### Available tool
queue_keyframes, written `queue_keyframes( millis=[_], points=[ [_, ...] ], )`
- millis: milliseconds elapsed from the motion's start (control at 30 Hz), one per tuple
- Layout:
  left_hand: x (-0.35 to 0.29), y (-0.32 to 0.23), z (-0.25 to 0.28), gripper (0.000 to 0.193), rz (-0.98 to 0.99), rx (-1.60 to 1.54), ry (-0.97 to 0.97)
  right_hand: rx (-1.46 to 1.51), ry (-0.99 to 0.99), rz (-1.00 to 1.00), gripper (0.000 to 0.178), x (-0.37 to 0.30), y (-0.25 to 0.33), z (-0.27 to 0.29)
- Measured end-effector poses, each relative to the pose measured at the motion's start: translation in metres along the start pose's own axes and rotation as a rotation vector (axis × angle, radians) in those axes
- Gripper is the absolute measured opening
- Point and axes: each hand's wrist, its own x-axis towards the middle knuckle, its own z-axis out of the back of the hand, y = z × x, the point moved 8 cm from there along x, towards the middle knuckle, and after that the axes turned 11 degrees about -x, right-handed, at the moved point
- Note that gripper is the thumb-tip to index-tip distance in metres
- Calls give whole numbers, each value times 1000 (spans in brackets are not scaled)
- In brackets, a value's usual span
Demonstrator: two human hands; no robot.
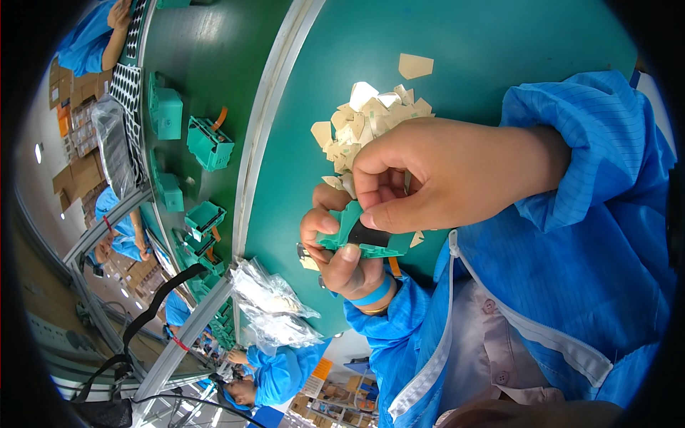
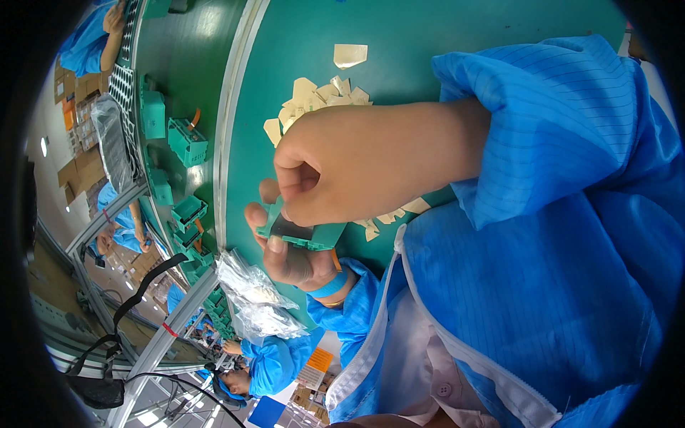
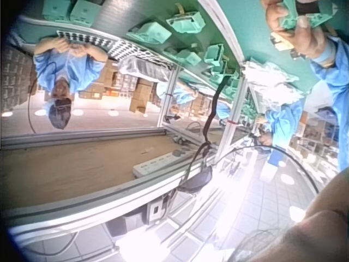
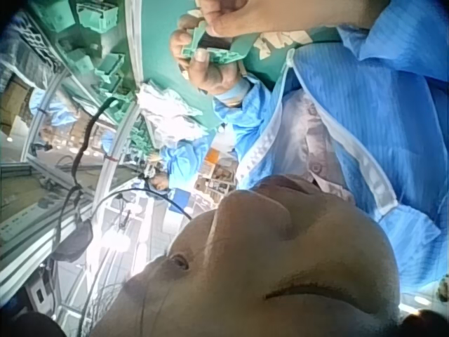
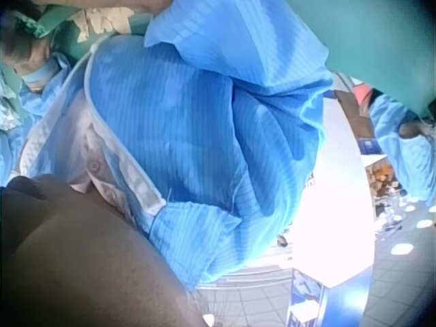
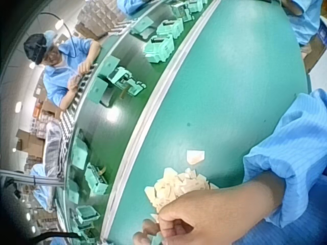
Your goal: The person assembles electronic components by attaching a black electronic component to a green plastic housing by hand.
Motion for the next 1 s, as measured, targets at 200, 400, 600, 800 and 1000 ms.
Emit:
queue_keyframes(
  millis=[200,400,600,800,1000],
  points=[
    [5,1,0,30,5,18,31,-2,-20,-18,17,1,-3,4],
    [4,2,-1,30,4,9,46,-21,-44,25,18,0,-1,5],
    [3,6,-2,29,2,13,44,-21,-48,20,18,-3,-4,6],
    [5,3,1,30,-21,38,48,-37,-62,40,19,1,1,6],
    [2,-7,1,29,-44,-14,63,-182,-122,50,24,1,4,7]
  ],
)
